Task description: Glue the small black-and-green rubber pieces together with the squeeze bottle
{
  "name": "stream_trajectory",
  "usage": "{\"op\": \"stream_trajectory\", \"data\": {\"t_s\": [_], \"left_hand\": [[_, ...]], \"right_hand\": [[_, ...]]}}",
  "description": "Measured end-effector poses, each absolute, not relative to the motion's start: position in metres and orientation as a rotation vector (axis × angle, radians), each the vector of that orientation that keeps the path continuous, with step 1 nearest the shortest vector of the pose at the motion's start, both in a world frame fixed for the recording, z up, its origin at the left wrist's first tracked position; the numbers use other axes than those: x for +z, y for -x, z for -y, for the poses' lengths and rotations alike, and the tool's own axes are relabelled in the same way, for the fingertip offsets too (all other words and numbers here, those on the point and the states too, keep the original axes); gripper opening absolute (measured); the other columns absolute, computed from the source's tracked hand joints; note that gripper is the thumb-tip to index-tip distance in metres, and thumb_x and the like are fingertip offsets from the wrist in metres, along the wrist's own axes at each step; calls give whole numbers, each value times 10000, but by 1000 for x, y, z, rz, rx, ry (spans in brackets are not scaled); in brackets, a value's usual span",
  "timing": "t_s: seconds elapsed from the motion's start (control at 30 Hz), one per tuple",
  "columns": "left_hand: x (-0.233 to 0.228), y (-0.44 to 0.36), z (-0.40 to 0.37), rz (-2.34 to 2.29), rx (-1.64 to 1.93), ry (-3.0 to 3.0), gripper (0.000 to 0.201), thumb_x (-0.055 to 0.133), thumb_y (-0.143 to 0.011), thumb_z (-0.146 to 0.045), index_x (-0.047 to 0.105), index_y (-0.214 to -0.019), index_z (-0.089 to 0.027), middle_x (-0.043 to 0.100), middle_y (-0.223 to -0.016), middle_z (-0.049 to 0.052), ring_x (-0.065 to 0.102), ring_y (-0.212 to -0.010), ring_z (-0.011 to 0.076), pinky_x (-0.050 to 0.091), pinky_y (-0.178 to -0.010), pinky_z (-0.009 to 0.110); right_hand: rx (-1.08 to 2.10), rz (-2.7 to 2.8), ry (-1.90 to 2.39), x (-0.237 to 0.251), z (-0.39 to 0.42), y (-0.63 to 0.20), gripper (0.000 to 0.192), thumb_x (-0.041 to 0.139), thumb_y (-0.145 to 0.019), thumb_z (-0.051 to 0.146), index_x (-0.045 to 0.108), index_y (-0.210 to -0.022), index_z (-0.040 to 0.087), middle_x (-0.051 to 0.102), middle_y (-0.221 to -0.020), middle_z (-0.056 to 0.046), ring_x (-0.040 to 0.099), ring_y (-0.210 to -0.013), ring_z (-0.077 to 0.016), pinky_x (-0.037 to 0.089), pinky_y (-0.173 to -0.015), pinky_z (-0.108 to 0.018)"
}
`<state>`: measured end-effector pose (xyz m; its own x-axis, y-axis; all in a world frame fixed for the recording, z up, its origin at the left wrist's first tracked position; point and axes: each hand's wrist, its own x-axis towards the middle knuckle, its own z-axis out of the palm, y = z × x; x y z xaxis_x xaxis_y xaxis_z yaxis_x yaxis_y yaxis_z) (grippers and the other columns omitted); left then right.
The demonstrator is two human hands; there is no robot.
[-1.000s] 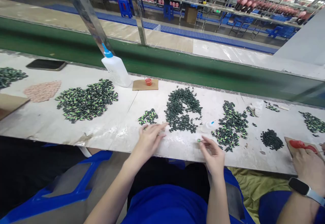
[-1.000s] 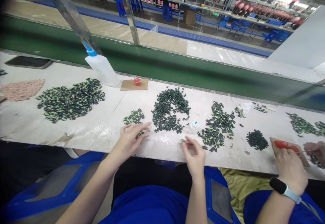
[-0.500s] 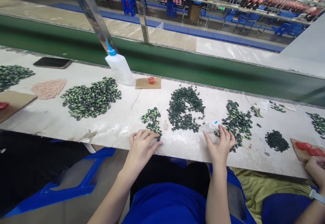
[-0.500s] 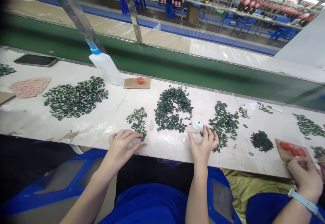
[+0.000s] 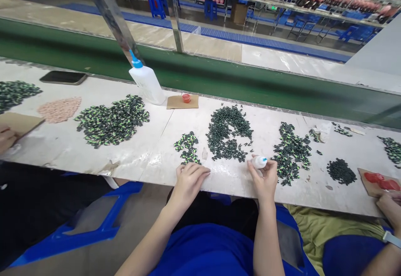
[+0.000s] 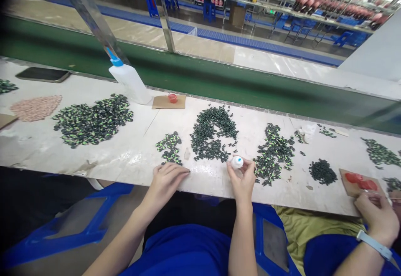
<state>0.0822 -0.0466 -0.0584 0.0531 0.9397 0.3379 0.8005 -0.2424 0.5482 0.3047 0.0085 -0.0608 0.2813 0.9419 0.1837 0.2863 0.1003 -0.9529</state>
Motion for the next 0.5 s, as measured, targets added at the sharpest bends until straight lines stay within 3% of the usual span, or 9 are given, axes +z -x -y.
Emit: {"op": "stream_trajectory", "data": {"t_s": [0.13, 0.3, 0.5], "left_hand": [[-65, -96, 36, -1807, 979, -2093, 147, 549, -897, -221, 681, -837, -241, 717, -834, 29, 571, -884, 216, 308, -763, 379], [-70, -92, 35, -1855, 1001, -2021, 142, 629, -834, -170, 677, -934, -259, 734, -968, 38, 554, -1032, 268, 303, -793, 404], [-68, -91, 34, -1825, 935, -1901, 96, 611, -831, -152, 642, -842, -243, 741, -918, 12, 574, -1082, 258, 291, -844, 409]], "right_hand": [[729, 1183, 1322, -64, 4, -303, 347, 792, -612, 381, 589, -812, 184, 675, -741, -28, 648, -670, -190, 521, -638, -316], [792, 1036, 1260, -68, 13, -297, 269, 750, -660, 386, 695, -805, 165, 713, -750, -54, 656, -682, -219, 518, -634, -329], [686, 1009, 1397, -64, 18, -274, 302, 681, -729, 444, 685, -715, 142, 683, -645, -55, 622, -611, -200, 491, -579, -297]]}}
